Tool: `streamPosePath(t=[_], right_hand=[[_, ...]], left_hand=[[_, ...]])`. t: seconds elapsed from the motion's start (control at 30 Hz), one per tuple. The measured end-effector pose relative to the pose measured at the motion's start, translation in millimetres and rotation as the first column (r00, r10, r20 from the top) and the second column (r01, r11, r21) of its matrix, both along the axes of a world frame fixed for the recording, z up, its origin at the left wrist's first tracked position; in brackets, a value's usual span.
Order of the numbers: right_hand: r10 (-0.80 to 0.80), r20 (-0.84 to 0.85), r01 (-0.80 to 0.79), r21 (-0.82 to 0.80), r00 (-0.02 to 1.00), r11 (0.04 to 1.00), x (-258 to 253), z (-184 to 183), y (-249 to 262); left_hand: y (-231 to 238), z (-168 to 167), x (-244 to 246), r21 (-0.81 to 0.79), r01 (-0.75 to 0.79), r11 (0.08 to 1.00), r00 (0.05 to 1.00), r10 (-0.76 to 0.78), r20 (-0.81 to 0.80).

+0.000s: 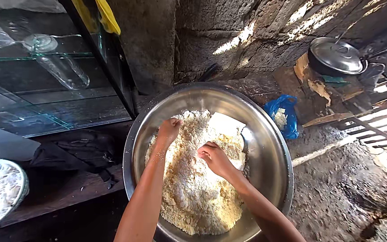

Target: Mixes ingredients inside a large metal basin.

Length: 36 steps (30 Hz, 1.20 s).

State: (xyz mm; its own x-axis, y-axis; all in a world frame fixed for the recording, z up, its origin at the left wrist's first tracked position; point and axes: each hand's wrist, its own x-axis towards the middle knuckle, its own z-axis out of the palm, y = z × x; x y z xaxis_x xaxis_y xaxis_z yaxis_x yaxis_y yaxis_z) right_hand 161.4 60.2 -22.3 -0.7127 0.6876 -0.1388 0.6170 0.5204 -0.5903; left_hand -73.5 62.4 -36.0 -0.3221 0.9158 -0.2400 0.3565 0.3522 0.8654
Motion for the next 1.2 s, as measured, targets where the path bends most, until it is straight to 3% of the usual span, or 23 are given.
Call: streamPosePath(t=[0.1,0.17,0.27,0.43,0.57,0.63,0.7,0.8,0.83,0.87,0.93,1.0,1.07,1.13,1.2], right_hand=[[0.2,-0.052,-0.196,0.068,0.979,0.978,-6.0,-12.4,-11.9],[0.205,-0.094,-0.199,0.07,0.974,0.978,-10.0,-8.3,-18.1],[0.035,-0.078,-0.036,-0.012,0.996,0.999,-7.4,7.7,-11.6],[-0.164,-0.115,0.165,-0.008,0.98,0.986,20.0,18.9,18.3],[-0.359,-0.221,0.377,0.041,0.907,0.925,41.8,-18.3,17.4],[-0.458,-0.374,0.503,0.027,0.806,0.864,32.5,-51.0,-13.1],[-0.522,-0.582,0.59,-0.088,0.624,0.803,6.2,-67.7,-47.1],[-0.641,-0.745,0.577,-0.446,0.184,0.684,-41.2,-55.1,-58.4],[-0.66,-0.744,0.554,-0.506,0.108,0.661,-50.8,-47.2,-51.0],[-0.67,-0.732,0.545,-0.514,0.124,0.663,-55.8,-39.3,-42.7],[-0.655,-0.679,0.552,-0.423,0.331,0.718,-57.0,-24.9,-33.1],[-0.574,-0.636,0.538,-0.282,0.516,0.795,-60.3,-15.0,-44.3],[-0.47,-0.589,0.482,-0.151,0.657,0.863,-63.7,-14.1,-51.2],[-0.465,-0.553,0.499,-0.1,0.691,0.861,-62.4,-24.5,-29.2],[-0.551,-0.494,0.537,-0.187,0.673,0.823,-57.3,-20.4,4.7]], left_hand=[[-7.4,0.3,5.5,-0.006,-0.011,1.0,1.0,0.011,0.006],[-7.4,1.6,7.5,-0.013,-0.003,1.0,1.0,0.003,-0.012],[-5.1,-1.5,7.6,-0.011,0.015,1.0,1.0,-0.016,-0.018],[4.6,-21.1,12.4,0.029,0.078,0.997,0.997,-0.078,0.015],[9.3,-39.6,43.7,-0.019,0.238,0.971,0.968,-0.239,-0.078],[-3.0,-23.2,72.0,-0.113,0.19,0.975,0.966,-0.206,-0.154],[-19.4,-11.8,99.3,-0.085,0.1,0.991,0.989,-0.109,-0.101],[-35.6,-11.9,125.4,0.11,-0.051,0.993,0.974,0.025,0.223],[-37.3,-9.1,128.5,0.134,-0.116,0.984,0.914,0.053,0.402],[-38.5,-5.7,129.8,0.115,-0.174,0.978,0.822,0.08,0.565],[-43.6,2.7,128.5,0.051,-0.207,0.977,0.648,0.098,0.756],[-43.9,3.6,118.6,0.073,-0.212,0.975,0.588,0.068,0.806],[-38.5,-11.2,100.2,0.23,-0.155,0.961,0.593,-0.096,0.8],[-43.2,3.3,108.8,0.097,-0.24,0.966,0.627,0.079,0.775],[-41.8,20.2,125.4,-0.067,-0.272,0.96,0.548,0.212,0.809]])
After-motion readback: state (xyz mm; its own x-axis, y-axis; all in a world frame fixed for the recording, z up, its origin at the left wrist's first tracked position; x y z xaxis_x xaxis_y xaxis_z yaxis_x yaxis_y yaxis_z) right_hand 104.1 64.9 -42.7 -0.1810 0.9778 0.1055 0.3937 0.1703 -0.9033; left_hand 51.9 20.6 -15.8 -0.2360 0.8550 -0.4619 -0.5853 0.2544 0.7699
